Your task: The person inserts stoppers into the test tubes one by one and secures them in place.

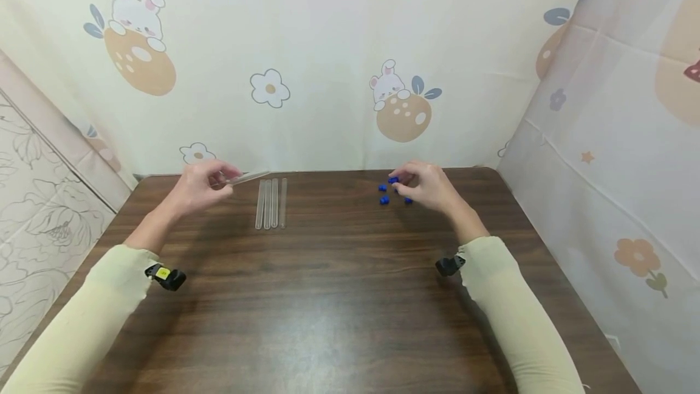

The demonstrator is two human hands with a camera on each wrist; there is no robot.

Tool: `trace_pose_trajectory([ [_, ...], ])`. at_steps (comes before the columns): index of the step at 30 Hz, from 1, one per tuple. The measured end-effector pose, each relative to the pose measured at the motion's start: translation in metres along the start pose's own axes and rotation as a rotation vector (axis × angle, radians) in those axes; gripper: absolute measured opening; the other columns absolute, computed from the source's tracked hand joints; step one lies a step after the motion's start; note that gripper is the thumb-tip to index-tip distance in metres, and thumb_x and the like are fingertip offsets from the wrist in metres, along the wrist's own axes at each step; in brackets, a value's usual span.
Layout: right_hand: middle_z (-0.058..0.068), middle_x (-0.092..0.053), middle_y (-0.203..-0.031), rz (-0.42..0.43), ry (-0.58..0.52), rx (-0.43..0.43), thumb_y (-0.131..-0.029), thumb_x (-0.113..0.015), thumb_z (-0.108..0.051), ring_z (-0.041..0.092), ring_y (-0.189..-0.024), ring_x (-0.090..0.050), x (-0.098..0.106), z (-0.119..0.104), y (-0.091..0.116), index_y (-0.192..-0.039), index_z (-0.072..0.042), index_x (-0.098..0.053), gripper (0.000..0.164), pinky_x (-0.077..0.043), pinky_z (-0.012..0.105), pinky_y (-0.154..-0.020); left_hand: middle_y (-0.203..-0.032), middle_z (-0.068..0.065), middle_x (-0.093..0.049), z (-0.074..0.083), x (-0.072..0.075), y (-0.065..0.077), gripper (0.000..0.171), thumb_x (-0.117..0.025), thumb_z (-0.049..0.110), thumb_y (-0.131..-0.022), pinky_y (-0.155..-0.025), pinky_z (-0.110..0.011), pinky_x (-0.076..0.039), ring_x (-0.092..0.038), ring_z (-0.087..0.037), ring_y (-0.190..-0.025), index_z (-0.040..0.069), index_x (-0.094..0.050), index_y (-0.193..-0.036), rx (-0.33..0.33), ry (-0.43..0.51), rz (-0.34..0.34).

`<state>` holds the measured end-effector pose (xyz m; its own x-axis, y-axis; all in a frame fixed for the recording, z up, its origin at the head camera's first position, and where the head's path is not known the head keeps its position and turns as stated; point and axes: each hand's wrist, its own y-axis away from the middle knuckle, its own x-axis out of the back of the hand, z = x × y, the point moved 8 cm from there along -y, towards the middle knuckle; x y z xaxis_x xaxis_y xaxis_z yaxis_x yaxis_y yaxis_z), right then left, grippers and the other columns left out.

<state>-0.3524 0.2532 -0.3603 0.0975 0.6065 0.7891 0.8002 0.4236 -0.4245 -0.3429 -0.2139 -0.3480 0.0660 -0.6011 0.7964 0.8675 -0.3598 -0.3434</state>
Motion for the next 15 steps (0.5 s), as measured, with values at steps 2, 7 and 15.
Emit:
trace_pose_trajectory([
  [2,0.009,-0.084,-0.106,0.005,-0.007,0.003,-0.096,-0.084,0.0,0.02,-0.094,-0.075,0.0,-0.002,-0.001,-0.116,-0.008,-0.085,0.022,-0.058,0.02,-0.082,-0.12,-0.021,-0.085,0.0,-0.002,-0.001,0.032,-0.072,0.0,-0.092,-0.089,-0.046,-0.065,-0.082,-0.036,-0.098,0.001,-0.079,-0.123,-0.006,0.004,-0.005],
  [7,0.007,-0.084,-0.105,0.011,-0.013,0.0,-0.097,-0.083,-0.001,0.013,-0.094,-0.072,-0.002,-0.005,-0.003,-0.117,-0.01,-0.085,0.022,-0.058,0.022,-0.081,-0.12,-0.022,-0.084,0.002,-0.005,-0.002,0.031,-0.073,0.0,-0.092,-0.089,-0.052,-0.067,-0.081,-0.037,-0.097,0.001,-0.079,-0.123,-0.026,0.01,-0.006],
  [15,0.009,-0.084,-0.104,0.001,-0.059,0.004,-0.096,-0.083,0.001,0.003,-0.089,-0.07,-0.005,-0.011,-0.007,-0.115,-0.008,-0.085,0.021,-0.056,0.014,-0.078,-0.115,-0.02,-0.084,0.009,-0.008,-0.003,0.03,-0.073,0.001,-0.091,-0.084,-0.043,-0.065,-0.078,-0.033,-0.092,0.001,-0.079,-0.121,-0.043,0.003,-0.009],
])
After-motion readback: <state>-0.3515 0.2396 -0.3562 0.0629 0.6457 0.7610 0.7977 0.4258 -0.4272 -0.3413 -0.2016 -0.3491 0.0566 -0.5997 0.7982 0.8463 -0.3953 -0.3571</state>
